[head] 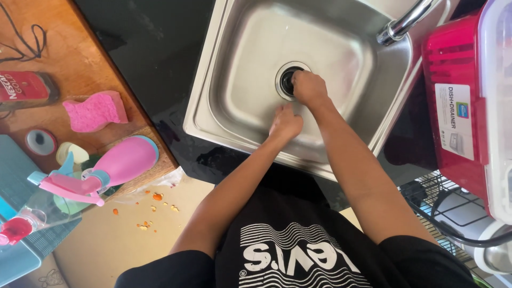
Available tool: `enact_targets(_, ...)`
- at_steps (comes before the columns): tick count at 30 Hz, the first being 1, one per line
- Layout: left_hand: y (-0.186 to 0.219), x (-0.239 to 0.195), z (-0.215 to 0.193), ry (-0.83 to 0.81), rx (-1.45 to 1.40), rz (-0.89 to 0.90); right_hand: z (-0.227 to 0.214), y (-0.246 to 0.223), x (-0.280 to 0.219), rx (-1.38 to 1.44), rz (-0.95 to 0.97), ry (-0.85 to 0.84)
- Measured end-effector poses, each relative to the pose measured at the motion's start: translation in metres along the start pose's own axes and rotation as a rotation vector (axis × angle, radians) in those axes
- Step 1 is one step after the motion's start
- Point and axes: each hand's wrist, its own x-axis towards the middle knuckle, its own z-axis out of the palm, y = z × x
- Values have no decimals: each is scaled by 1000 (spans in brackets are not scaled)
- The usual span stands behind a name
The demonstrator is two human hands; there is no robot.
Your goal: Cleaning a kitchen counter and sink with a rag, then folding several cleaning rags.
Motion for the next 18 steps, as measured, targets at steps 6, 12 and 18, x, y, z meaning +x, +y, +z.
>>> enact_targets(6,-3,33,5,2,-154,-118,-14,20,15,149,-92,-218)
enact_targets(12,33,-4,-3,129,-136,159,-36,41,14,645,80,-527)
enact_targets(18,51,-25,9,220,23,236,-44,51,-2,1160,323,-648)
